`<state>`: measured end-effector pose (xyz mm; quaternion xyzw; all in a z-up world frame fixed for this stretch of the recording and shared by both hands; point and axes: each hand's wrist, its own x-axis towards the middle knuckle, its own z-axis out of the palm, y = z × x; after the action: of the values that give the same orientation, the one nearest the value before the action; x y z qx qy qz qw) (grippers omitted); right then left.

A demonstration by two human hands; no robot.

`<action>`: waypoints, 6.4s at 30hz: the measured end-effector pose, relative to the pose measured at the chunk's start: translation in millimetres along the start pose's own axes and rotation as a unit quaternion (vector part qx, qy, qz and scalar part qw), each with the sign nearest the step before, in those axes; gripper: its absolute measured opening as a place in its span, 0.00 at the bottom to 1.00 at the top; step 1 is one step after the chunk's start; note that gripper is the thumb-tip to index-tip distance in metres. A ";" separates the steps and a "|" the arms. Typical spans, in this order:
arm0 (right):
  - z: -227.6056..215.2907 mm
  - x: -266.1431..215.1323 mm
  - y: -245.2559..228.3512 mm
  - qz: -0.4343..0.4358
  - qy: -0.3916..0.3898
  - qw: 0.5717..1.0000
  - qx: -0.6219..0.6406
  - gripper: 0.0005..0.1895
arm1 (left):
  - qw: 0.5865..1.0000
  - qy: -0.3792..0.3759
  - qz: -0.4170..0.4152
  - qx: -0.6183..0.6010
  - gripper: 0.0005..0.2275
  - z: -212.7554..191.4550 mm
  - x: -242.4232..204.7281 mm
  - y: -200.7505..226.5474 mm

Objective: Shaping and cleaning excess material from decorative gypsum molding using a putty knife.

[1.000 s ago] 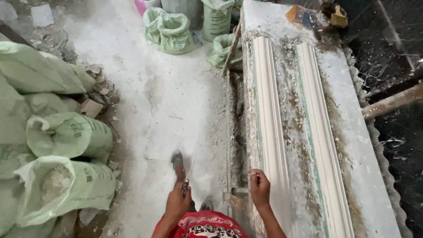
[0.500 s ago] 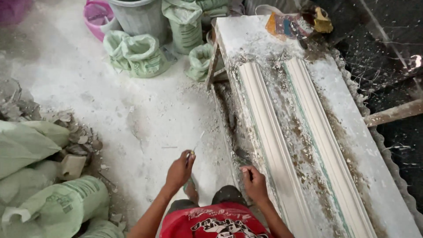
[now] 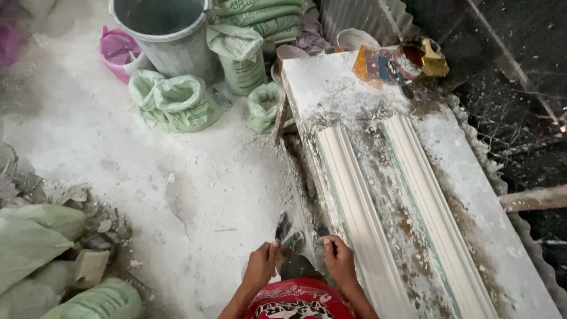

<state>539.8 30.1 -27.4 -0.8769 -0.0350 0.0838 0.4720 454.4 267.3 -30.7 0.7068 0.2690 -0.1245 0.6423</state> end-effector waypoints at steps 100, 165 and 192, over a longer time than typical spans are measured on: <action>31.2 313.0 -93.7 0.080 0.063 0.930 -0.353 0.45 | 0.627 -0.321 0.370 0.606 0.09 -30.3 352.3 261.2; 33.2 315.5 -92.8 0.065 0.082 0.929 -0.354 0.40 | 0.673 -0.424 0.200 0.572 0.08 12.4 365.1 291.3; 31.0 314.0 -96.5 0.048 0.103 0.938 -0.327 0.36 | 0.646 -0.370 0.343 0.572 0.08 -5.0 375.0 264.8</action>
<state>844.8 153.0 0.5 -0.9873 0.0303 -0.0010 0.1557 905.8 346.8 -2.9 0.8706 -0.3774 -0.2761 0.1527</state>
